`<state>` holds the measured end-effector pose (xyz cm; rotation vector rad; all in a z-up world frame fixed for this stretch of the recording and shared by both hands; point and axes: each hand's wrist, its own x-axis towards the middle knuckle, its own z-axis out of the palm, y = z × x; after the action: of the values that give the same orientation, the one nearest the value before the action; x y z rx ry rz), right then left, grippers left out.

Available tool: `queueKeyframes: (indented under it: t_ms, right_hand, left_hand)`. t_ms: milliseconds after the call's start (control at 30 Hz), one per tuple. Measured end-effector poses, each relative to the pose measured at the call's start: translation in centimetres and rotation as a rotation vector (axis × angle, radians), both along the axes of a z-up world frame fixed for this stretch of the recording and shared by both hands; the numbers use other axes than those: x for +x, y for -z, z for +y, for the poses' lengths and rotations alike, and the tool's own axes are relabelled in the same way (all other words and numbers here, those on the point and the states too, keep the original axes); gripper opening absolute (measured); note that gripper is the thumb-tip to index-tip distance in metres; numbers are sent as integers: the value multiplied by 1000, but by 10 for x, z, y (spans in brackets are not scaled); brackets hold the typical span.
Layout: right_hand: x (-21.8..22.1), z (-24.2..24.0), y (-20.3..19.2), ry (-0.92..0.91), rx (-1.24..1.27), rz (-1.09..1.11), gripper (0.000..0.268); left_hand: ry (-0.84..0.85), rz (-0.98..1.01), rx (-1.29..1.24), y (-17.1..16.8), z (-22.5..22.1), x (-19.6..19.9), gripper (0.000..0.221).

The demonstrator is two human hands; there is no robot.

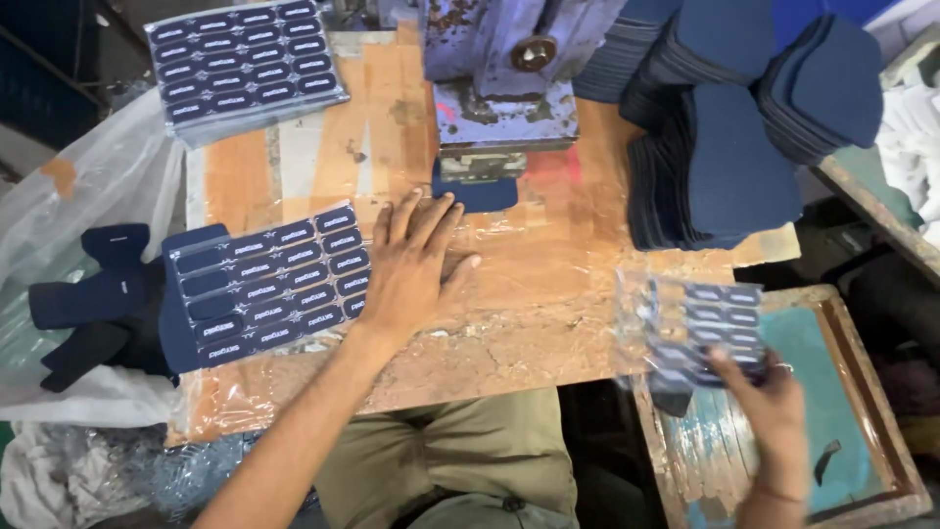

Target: The recorder is using a manual press to print logos onto blue fabric pieces using a plastic stencil.

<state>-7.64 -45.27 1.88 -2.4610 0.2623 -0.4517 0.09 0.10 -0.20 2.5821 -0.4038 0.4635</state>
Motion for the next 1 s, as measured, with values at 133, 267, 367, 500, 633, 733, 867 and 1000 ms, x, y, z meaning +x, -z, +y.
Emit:
queueKeyframes:
  t_ms: [133, 267, 367, 500, 633, 733, 867, 1000]
  right_hand:
    - [-35, -3, -47, 13, 329, 29, 33]
    - [-3, 97, -85, -213, 558, 6, 19]
    - [36, 176, -65, 68, 1034, 189, 40]
    - [98, 168, 26, -528, 829, 473, 27]
    - [164, 197, 1, -520, 797, 282, 26]
    - [193, 197, 33, -583, 822, 202, 26]
    - [186, 210, 30, -526, 754, 209, 27]
    - [183, 212, 26, -501, 673, 170, 27]
  left_hand:
    - [-6, 15, -2, -3, -2, 2, 64]
    - [-10, 5, 7, 5, -3, -2, 64]
    - [7, -23, 18, 20, 1, -3, 69]
    - [55, -124, 78, 23, 5, -5, 57]
    - [-6, 18, 39, 20, -2, -4, 71]
    - [-13, 42, 10, 17, -1, -2, 71]
    - [-9, 75, -59, 1, 1, -7, 68]
    - [-10, 73, -158, -2, 0, -3, 65]
